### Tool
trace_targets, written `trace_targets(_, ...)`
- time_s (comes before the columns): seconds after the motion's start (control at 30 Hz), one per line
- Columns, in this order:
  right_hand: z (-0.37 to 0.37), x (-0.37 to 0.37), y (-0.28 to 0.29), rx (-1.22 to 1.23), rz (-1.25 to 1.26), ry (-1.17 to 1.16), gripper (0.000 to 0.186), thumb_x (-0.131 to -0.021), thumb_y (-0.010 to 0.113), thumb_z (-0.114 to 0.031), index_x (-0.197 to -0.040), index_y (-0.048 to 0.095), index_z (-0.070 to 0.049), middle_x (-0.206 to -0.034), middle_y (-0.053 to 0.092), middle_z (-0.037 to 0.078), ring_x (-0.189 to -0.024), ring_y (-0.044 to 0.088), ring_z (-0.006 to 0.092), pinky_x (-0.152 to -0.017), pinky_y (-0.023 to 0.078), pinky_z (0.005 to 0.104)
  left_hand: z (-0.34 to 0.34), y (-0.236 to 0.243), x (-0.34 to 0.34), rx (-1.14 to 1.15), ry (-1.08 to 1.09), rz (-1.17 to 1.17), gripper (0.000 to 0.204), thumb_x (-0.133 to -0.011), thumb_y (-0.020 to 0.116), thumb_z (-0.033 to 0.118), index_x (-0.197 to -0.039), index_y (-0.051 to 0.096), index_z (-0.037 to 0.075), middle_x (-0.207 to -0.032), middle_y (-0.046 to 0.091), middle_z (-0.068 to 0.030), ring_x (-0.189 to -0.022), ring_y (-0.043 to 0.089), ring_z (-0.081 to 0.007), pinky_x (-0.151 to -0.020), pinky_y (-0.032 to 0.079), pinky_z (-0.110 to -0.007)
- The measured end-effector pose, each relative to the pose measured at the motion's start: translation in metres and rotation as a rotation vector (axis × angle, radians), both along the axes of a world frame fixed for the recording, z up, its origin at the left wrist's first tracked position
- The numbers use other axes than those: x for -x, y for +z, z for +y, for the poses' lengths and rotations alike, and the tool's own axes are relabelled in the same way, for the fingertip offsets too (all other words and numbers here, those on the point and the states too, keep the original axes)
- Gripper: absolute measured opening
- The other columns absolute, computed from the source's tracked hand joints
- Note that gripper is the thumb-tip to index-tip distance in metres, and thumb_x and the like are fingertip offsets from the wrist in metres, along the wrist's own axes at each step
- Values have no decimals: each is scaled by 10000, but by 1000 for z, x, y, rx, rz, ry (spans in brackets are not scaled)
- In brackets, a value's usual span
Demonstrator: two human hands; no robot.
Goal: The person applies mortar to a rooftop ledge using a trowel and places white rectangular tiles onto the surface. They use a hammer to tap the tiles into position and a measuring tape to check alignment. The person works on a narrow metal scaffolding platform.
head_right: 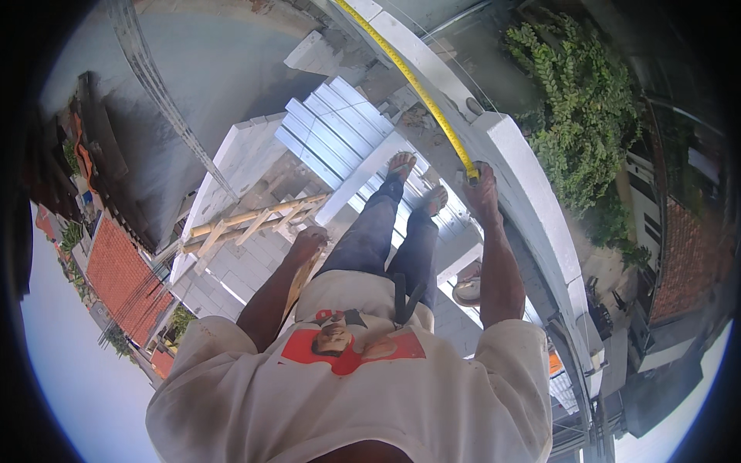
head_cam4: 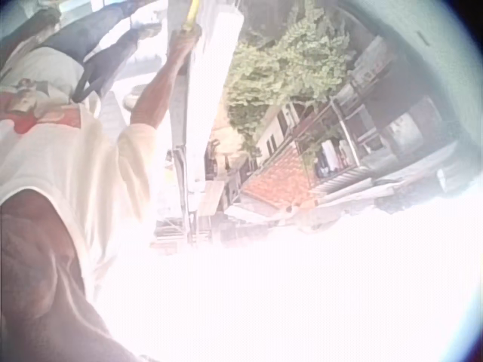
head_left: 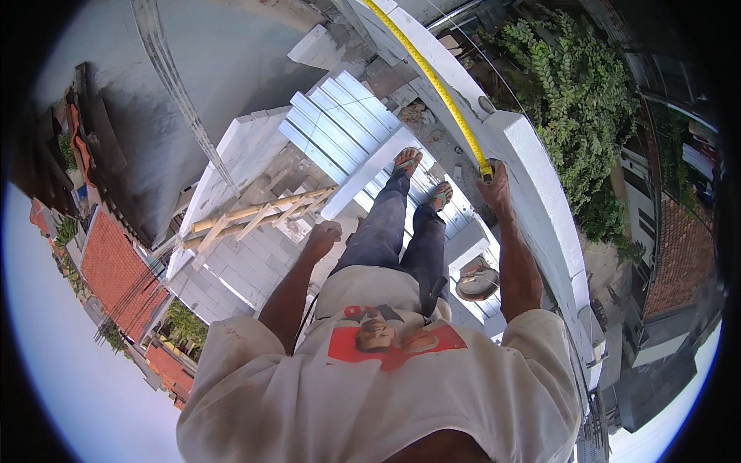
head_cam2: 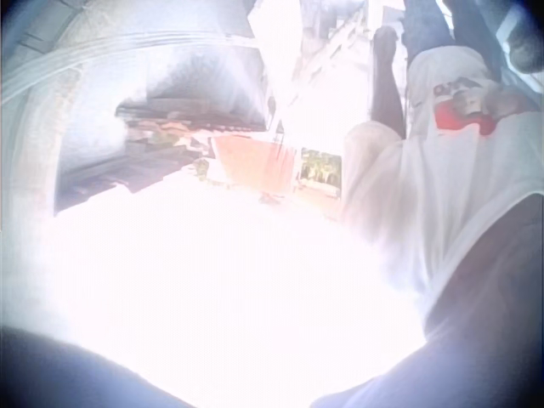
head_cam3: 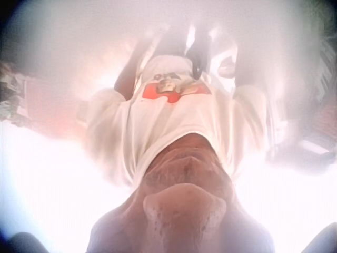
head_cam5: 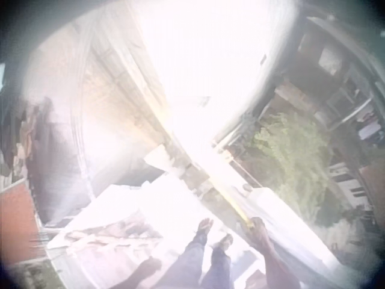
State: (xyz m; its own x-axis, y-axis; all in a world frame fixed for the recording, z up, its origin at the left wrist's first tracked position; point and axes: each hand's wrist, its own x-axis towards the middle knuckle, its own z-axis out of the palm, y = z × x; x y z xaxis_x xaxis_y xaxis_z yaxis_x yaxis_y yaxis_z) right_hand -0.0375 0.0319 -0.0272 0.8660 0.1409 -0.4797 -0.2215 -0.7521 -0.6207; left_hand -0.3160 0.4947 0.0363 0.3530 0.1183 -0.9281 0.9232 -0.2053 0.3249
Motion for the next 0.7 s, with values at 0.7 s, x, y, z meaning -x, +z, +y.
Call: trace_targets(0.7,120,44,-192,-168,15,497,602,-734,751,-77,-1312,587,-37,-1201,622,209,-1136,600,442,-982,493,534,-217,-90,-21,-315,-358,95,947,-853,773,417,-1572,297,27,-1545,380,-245,-1376,442,-453,-1102,419,-583)
